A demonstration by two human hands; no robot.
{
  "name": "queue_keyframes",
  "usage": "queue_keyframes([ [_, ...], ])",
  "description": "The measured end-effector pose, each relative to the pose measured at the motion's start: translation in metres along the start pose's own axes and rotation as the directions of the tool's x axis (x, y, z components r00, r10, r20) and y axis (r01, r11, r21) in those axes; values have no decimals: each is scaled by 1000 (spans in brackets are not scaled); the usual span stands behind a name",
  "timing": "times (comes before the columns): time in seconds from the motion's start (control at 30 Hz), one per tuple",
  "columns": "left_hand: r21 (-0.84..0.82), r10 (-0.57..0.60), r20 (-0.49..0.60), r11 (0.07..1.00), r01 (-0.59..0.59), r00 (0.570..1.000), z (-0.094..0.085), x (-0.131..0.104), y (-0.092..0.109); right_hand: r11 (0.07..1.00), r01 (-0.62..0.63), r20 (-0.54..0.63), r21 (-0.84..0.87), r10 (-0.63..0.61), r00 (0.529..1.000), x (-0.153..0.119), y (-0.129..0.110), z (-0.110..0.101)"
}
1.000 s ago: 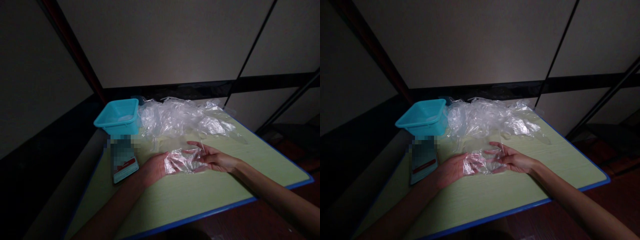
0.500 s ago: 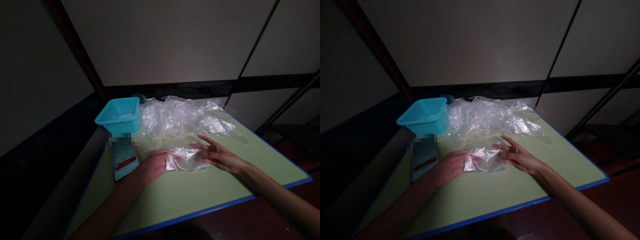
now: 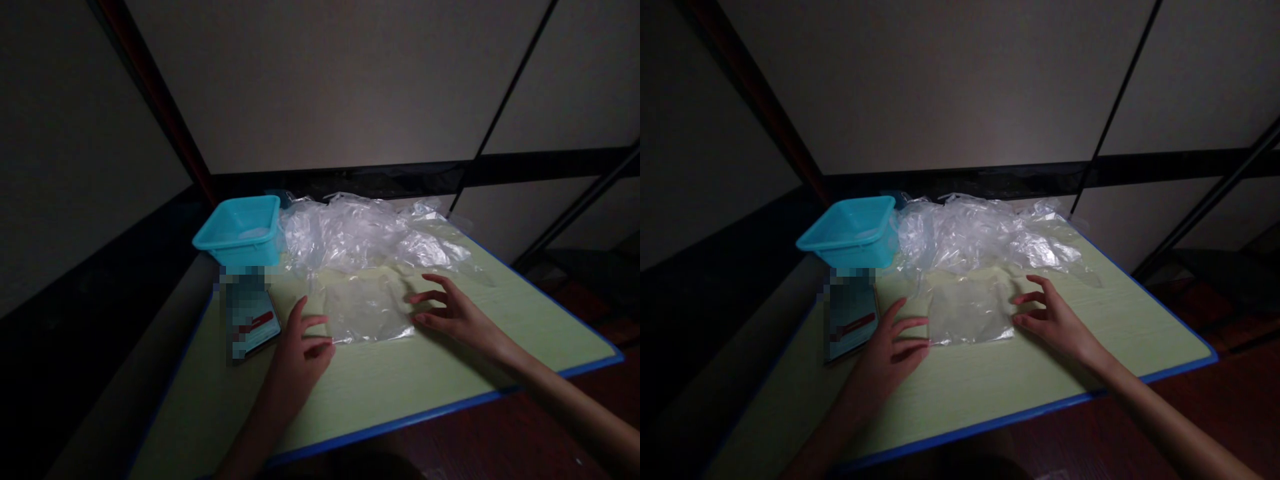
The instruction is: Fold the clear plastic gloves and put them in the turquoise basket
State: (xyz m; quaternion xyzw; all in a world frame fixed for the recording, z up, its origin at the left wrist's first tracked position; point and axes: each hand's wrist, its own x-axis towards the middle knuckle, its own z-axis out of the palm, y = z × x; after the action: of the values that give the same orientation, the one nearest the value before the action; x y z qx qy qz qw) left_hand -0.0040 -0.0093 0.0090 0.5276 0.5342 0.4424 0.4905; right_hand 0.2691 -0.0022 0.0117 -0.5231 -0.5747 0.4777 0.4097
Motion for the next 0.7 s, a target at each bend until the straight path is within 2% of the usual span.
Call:
queue_keyframes([
  [0.23,137,81,-136,989,-63,987,11,-4,5,994,57,-16,-92,-59,998,-8,-2,16],
  [0.7,202,152,-130,971,-124,980,11,-7,-1,993,61,-50,-99,-66,997,-8,0,23],
])
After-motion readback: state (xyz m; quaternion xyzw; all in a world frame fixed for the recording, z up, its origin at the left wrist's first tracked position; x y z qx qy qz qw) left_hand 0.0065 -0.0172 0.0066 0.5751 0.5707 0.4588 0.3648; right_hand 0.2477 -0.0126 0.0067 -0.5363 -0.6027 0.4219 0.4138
